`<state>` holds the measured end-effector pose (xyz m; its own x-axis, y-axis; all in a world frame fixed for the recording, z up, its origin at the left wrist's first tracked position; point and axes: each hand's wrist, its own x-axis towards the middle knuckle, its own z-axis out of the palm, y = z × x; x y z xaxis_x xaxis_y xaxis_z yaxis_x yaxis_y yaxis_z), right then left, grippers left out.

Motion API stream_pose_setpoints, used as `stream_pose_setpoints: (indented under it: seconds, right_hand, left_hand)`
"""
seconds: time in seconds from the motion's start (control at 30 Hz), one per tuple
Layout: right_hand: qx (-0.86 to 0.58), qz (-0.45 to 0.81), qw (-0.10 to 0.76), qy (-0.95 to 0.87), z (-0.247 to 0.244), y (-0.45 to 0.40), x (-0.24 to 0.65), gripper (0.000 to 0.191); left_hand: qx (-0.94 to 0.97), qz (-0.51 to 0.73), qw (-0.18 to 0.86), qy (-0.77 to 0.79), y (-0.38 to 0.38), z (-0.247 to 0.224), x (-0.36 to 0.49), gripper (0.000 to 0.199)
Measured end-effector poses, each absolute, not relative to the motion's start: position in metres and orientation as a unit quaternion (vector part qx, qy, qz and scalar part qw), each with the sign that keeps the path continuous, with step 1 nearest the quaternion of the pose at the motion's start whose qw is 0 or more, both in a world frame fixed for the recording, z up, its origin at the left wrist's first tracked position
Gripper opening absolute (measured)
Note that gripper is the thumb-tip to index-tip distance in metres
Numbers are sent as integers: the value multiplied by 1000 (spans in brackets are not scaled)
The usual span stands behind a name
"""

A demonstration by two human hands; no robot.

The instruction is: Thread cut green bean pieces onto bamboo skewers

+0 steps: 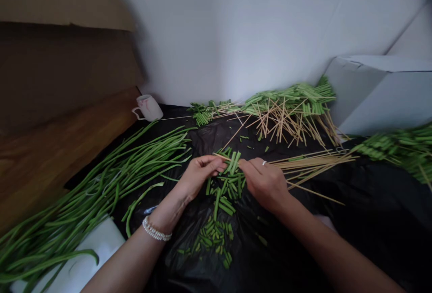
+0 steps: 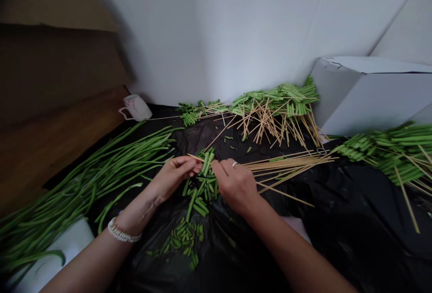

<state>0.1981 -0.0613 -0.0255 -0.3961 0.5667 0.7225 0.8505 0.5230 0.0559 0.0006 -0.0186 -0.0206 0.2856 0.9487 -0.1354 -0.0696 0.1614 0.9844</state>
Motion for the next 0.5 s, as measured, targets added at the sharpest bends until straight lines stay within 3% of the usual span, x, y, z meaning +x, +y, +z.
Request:
stream_pose_setpoints:
  seconds: [0.17,0.37,0.5]
  right_hand:
    - [-449,-252,322,-794,-26,-58,206,22]
    - [-451,-241,314,-800,-28,-58,203,20]
    - [-454,-228,310,-804,-28,-59,203,20]
  left_hand:
    - [577,442,477,495,-6,-19,-13,27]
    - [757,319,219,526,-2,-30,-18,16]
    - [808,283,110,505,-1,-37,-20,27]
